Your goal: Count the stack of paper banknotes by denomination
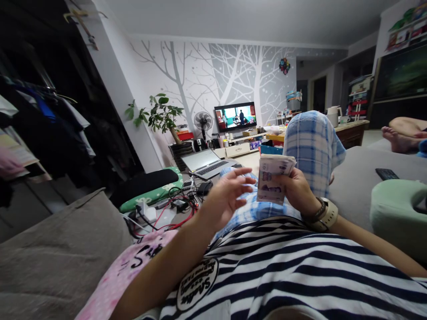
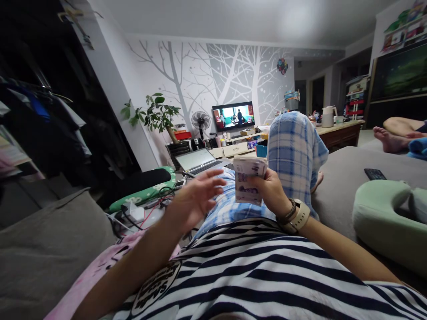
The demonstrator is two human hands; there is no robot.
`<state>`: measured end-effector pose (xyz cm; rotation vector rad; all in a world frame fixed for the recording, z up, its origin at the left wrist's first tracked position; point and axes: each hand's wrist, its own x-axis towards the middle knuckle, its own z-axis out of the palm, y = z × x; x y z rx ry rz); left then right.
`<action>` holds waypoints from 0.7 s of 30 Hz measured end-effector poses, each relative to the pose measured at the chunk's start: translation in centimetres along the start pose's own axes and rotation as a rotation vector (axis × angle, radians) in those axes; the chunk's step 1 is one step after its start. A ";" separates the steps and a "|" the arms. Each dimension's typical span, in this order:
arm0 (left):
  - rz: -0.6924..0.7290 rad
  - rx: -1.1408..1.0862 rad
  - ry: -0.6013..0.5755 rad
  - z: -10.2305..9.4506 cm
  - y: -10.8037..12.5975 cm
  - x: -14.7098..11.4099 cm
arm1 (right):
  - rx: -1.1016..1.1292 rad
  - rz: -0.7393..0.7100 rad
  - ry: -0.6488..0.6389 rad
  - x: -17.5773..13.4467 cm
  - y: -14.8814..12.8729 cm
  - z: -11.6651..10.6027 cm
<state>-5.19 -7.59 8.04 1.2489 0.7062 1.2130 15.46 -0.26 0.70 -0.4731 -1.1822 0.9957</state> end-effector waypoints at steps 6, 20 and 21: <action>0.089 0.002 0.006 0.9 -7.9 4.5 | -0.495 -0.546 -0.253 -1.9 -1.2 0.8; -0.001 -0.071 -0.248 0.9 -9.2 5.3 | -0.107 -0.145 -0.090 -1.3 1.3 0.6; 0.000 -0.067 -0.245 1.0 -9.3 5.4 | -0.104 -0.122 -0.070 -1.3 1.4 0.7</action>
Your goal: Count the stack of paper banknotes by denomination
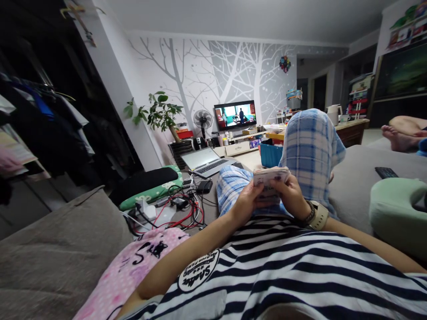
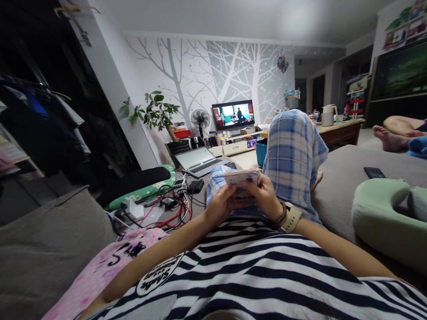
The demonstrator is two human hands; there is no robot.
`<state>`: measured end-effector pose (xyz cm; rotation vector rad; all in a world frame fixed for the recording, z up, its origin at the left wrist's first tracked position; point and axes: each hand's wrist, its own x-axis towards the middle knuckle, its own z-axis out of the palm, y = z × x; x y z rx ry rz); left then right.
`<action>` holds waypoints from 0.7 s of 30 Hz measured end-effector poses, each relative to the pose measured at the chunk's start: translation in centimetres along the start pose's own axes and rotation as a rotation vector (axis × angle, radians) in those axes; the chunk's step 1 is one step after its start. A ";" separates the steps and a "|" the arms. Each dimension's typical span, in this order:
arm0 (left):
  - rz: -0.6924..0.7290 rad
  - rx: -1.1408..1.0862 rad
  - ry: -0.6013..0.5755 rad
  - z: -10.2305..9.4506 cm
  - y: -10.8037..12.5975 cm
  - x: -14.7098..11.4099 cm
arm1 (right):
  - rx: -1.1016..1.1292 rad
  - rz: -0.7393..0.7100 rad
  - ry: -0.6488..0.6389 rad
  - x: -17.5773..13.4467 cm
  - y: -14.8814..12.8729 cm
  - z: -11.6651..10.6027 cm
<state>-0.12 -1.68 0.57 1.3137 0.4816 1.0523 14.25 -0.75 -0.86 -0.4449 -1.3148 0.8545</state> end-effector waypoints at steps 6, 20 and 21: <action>-0.005 0.089 0.015 0.0 0.1 0.3 | 0.067 0.024 -0.013 0.4 -0.3 -0.1; -0.046 0.167 0.139 -0.6 -0.4 0.8 | 0.379 0.395 -0.335 1.5 -1.0 0.3; -0.053 0.164 0.143 -0.7 -0.4 0.8 | 0.410 0.404 -0.391 1.6 -0.9 0.2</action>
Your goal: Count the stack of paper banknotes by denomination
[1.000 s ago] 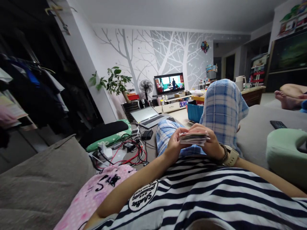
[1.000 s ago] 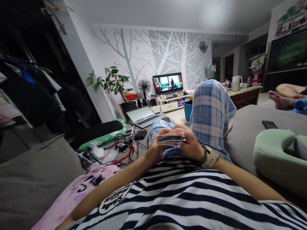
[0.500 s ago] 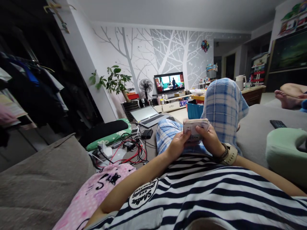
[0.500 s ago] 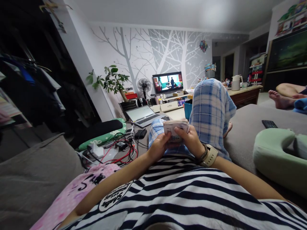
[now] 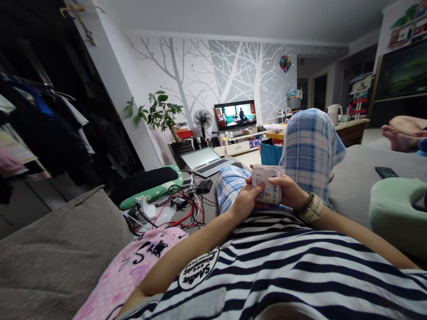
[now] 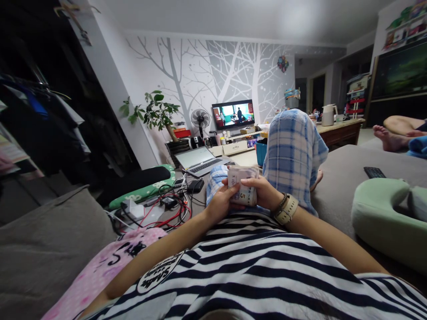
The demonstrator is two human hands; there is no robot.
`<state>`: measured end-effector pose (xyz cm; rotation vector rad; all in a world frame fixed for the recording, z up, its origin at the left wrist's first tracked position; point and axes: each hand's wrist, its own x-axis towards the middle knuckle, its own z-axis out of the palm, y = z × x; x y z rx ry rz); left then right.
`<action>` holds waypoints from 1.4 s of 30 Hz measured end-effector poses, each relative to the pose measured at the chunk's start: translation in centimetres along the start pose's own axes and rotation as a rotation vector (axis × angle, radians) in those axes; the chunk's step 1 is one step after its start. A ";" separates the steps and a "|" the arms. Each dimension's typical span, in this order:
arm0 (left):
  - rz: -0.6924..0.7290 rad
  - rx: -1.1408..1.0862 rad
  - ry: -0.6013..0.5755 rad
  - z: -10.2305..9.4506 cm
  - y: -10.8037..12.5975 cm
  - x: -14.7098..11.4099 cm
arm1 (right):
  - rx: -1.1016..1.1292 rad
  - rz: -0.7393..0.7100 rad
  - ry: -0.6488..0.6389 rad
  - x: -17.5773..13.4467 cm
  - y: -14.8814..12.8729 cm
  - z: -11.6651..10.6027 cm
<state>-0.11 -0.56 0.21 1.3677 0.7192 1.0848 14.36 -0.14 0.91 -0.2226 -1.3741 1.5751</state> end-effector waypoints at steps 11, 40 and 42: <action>-0.171 -0.149 -0.086 -0.1 0.2 0.1 | 0.188 0.019 -0.050 0.6 -0.2 -0.7; 0.245 0.129 0.026 -0.4 -1.2 0.2 | -1.817 -0.699 0.185 -2.0 -2.9 2.0; 0.236 0.121 0.042 -0.4 -1.0 0.2 | -1.718 -0.735 0.223 -1.9 -2.9 1.6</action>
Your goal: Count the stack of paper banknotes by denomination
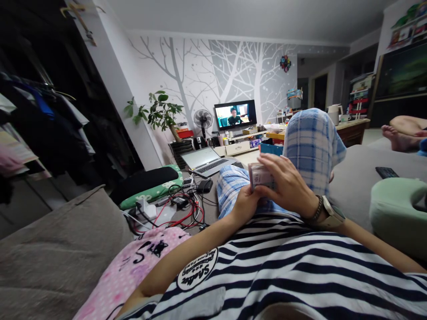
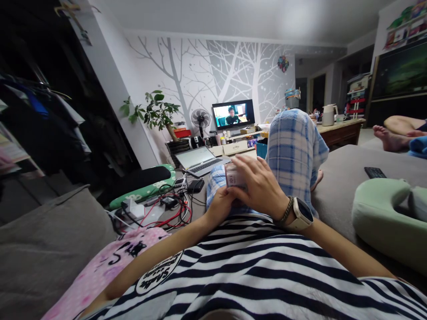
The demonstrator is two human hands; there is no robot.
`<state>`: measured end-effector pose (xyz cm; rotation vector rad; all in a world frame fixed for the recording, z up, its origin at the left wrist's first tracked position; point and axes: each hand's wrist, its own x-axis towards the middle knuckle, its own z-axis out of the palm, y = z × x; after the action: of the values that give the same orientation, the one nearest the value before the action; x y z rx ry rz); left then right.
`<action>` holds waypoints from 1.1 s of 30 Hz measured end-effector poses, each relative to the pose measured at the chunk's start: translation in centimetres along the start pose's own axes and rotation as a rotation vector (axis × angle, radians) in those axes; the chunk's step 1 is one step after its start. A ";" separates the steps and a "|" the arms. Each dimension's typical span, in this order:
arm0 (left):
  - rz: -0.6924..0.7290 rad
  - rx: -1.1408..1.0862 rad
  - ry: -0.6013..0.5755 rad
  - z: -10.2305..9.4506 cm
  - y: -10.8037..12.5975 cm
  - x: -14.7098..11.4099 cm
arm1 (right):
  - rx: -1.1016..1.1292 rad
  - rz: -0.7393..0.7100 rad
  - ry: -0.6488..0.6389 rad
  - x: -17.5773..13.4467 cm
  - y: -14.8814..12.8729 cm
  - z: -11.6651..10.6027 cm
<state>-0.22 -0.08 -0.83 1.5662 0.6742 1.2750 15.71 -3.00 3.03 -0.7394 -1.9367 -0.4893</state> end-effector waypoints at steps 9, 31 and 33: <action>-0.115 -0.121 0.071 0.4 1.0 -0.3 | 1.089 0.592 0.089 -1.0 1.6 3.7; -0.251 -0.376 0.302 0.5 0.9 0.4 | 0.900 0.683 0.276 -1.8 2.4 5.1; -0.248 -0.375 0.296 0.6 1.0 0.2 | 0.866 0.662 0.245 -1.8 2.4 5.1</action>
<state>0.27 -0.48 0.19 0.9692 0.7382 1.3643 14.67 1.42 -0.86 -0.6372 -1.3527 0.6106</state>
